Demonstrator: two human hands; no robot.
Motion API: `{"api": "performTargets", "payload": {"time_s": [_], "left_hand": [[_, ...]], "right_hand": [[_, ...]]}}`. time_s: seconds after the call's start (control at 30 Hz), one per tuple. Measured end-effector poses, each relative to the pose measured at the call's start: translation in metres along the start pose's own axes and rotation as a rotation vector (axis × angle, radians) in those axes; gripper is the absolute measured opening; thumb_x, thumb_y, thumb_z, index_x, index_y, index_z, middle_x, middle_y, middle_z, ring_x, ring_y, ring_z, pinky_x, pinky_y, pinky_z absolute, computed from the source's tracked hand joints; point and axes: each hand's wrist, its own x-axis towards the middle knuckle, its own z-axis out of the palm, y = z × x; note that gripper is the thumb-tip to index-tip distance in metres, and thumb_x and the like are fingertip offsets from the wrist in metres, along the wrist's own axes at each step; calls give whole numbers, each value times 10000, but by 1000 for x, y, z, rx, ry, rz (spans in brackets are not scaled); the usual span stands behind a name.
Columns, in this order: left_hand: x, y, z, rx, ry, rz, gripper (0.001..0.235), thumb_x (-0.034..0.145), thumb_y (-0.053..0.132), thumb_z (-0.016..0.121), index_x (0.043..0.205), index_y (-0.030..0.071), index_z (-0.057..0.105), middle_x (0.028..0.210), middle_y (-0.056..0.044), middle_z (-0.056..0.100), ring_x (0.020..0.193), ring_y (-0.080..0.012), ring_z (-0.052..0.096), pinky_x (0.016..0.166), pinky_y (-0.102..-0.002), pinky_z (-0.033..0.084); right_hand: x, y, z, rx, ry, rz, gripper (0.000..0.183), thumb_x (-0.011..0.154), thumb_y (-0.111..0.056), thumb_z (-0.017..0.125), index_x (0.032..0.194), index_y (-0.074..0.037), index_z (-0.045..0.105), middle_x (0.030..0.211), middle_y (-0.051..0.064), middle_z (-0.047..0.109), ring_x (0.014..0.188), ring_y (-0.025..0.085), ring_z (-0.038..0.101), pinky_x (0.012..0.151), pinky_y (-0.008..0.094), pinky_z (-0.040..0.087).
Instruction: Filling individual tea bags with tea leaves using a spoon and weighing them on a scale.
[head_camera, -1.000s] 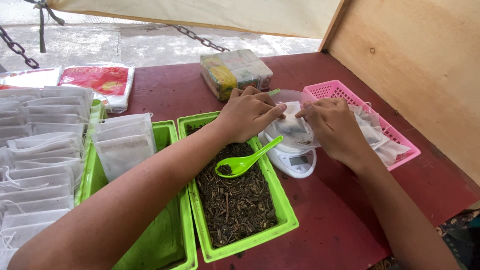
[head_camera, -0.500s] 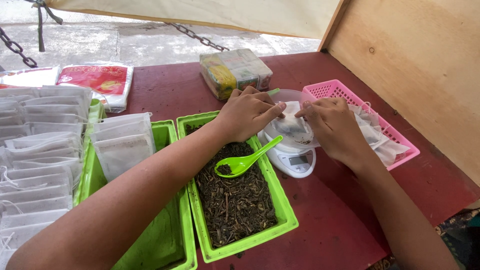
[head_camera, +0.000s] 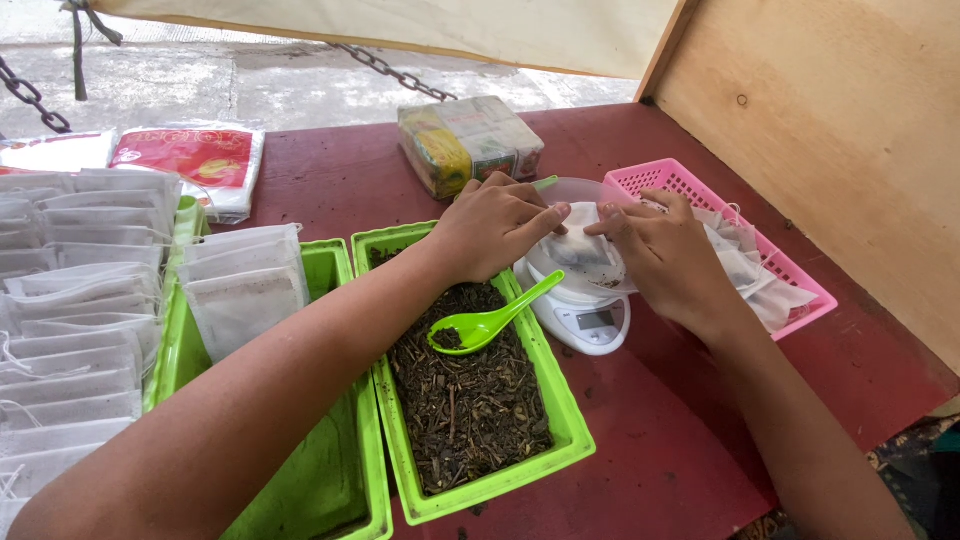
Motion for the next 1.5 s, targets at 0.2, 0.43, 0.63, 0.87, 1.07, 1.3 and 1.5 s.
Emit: {"api": "performTargets", "payload": {"time_s": [0.2,0.43,0.63,0.87,1.07,1.3,1.5], "left_hand": [[-1,-1,0,-17,14,13,563,1044,543,268,1053,331,789,1146,-73,726,1238,-370,567,922,-485,422],[4,-6,4,-82,111,20,584,1055,569,325,1007,227,796,1170,-111,710,1208,-402,584,894,-489,457],[12,-20,7,-308,276,74,425,972,472,627,1212,123,660,1088,-177,656,1097,-487,629,918,-549,515],[20,-21,6,-358,277,201,336,833,370,802,994,82,737,821,-163,699,870,-382,714,803,-452,530],[38,13,-35,-198,224,221,324,877,434,692,827,114,695,723,-73,690,742,-270,651,673,-426,451],[18,29,-88,-23,15,357,321,946,383,734,747,141,664,603,41,547,578,-95,451,533,-336,352],[-67,38,-131,18,-72,372,226,957,231,734,772,106,698,584,23,608,452,-110,490,465,-291,348]], "right_hand": [[5,11,7,15,9,44,699,1105,-527,195,1118,-180,802,1290,159,693,1482,426,365,1193,649,242],[6,22,14,-19,100,8,670,1132,-521,241,1090,-151,798,1237,145,703,1435,419,392,1161,655,272],[9,18,13,214,370,-246,225,1079,-166,635,978,-38,791,1061,144,757,1086,346,689,919,445,523],[-3,-10,-1,208,626,-481,144,903,99,809,998,-7,788,993,157,732,951,302,714,769,340,588],[-18,-26,-7,251,733,-494,141,1017,170,668,1073,51,720,1160,237,670,1035,315,675,838,350,579],[-37,-51,-16,233,610,-472,160,1107,43,610,1220,53,723,1142,198,663,1046,277,629,906,368,490],[-52,-86,-7,390,300,-588,286,983,-14,597,1258,18,667,1067,148,645,928,221,626,708,282,574]]}}
